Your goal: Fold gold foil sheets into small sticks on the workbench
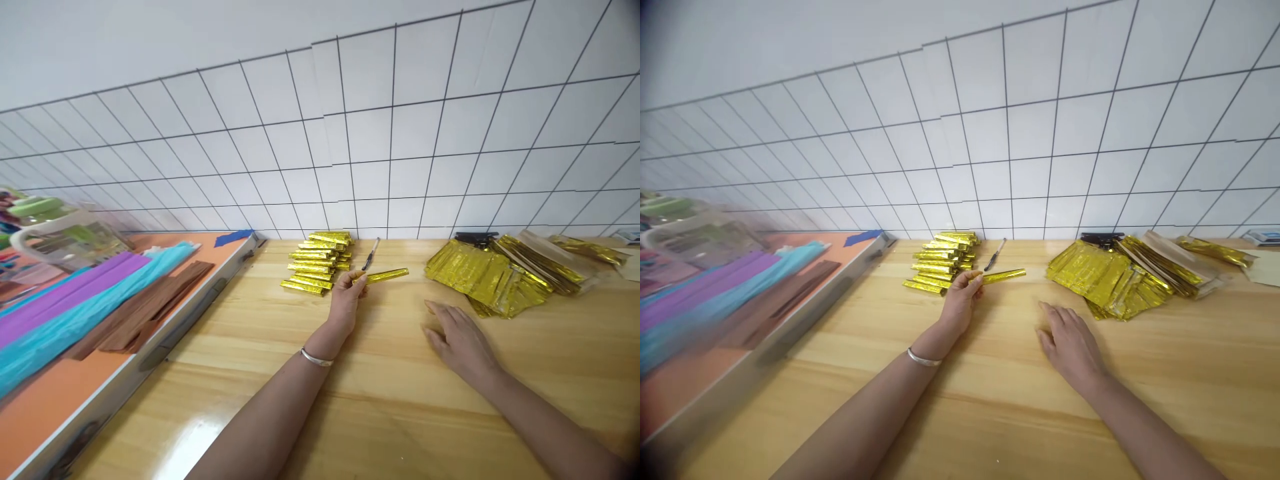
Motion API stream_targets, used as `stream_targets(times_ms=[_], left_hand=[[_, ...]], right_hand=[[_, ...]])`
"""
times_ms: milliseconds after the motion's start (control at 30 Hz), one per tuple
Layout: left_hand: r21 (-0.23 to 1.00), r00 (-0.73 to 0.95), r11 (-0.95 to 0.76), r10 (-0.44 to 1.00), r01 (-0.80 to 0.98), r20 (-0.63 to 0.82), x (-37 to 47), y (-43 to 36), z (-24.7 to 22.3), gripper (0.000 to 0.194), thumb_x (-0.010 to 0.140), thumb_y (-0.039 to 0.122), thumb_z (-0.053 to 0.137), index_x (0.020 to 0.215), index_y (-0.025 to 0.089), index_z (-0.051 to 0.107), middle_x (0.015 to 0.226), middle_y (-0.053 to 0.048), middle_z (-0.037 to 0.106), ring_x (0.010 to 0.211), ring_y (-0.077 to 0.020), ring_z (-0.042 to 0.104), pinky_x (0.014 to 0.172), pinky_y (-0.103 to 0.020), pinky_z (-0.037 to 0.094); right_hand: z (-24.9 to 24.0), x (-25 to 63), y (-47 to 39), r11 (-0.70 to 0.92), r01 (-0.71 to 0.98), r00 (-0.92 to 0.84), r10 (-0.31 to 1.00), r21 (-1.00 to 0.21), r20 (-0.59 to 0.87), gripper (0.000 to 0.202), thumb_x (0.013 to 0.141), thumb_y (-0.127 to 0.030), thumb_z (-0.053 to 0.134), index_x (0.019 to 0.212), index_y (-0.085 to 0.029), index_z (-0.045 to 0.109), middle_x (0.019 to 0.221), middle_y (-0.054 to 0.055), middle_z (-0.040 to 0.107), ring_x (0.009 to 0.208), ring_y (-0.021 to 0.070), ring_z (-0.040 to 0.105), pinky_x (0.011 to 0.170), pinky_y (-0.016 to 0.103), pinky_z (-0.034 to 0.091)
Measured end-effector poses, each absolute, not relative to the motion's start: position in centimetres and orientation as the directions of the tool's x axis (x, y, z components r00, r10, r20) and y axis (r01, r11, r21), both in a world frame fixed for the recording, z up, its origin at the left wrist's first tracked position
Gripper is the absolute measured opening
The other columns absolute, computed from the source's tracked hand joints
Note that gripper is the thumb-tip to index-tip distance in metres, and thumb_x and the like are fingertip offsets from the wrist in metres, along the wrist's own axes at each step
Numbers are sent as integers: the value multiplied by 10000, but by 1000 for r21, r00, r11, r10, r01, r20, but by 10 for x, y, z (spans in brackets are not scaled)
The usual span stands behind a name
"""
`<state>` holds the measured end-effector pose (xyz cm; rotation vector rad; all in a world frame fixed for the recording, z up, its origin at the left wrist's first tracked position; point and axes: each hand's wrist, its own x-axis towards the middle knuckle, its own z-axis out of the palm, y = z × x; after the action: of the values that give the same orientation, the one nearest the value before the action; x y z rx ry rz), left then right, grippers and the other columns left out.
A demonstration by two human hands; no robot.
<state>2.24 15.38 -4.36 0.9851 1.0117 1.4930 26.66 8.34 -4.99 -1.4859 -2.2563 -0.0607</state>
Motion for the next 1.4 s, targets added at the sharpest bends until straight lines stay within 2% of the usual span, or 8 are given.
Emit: stream_targets(times_ms=[167,300,467,767,900,967,1200,1400], left_hand=[[960,-63,-87,995,-265,73,22,153,-42,381,687,339,712,991,148,586,749,7,567,645,-81,552,638,-224,468],[977,46,-57,997,-207,68,29,147,-41,363,701,342,698,984,134,607,707,0,585,610,-90,561,614,-238,479],[992,133,-45,989,-115,60,29,151,-32,368,659,335,735,939,116,643,696,-19,611,578,-102,573,585,-257,494],[993,-119,-97,987,71,105,-72,251,54,339,748,188,688,1068,137,589,763,-11,599,631,-86,569,660,-261,504],[988,-281,-25,957,150,66,-107,281,68,306,892,311,520,1148,143,522,1124,-85,555,949,-185,577,802,-381,508],[986,-359,10,932,168,52,-115,283,63,320,894,319,515,1161,142,514,1153,-90,542,984,-198,566,824,-401,499],[981,-467,-50,874,189,135,-111,257,46,314,891,316,518,1155,146,517,1134,-87,552,960,-189,572,812,-383,502],[979,-310,-148,932,143,187,-45,206,18,300,795,279,584,1077,182,555,769,-10,589,621,-106,542,540,-214,429]], right_hand=[[-53,268,86,490,859,-398,822,-147,408,424,842,-256,463,1247,-133,468,1144,134,591,1057,269,520,908,441,427],[-57,271,89,477,862,-368,824,-175,431,413,844,-271,462,1237,-145,481,1132,133,596,1037,269,531,863,440,449],[-58,275,93,526,834,-427,807,-168,408,300,856,-282,457,1108,-169,575,1061,107,620,1000,261,538,843,423,446],[-55,273,90,556,817,-464,791,-153,398,225,874,-277,451,1004,-196,616,976,87,623,920,250,539,805,413,441],[-58,273,91,564,811,-461,781,-158,421,204,859,-264,469,994,-218,617,982,79,626,912,250,546,797,415,448],[-60,274,92,559,813,-449,780,-162,436,202,854,-262,478,997,-225,616,990,75,629,917,249,550,799,414,453],[-65,277,94,566,806,-439,769,-174,465,225,831,-280,512,1022,-228,618,996,75,647,941,255,568,813,427,471],[-59,277,92,536,814,-404,799,-222,446,236,861,-266,470,1055,-212,593,1043,81,630,987,239,552,852,414,469]])
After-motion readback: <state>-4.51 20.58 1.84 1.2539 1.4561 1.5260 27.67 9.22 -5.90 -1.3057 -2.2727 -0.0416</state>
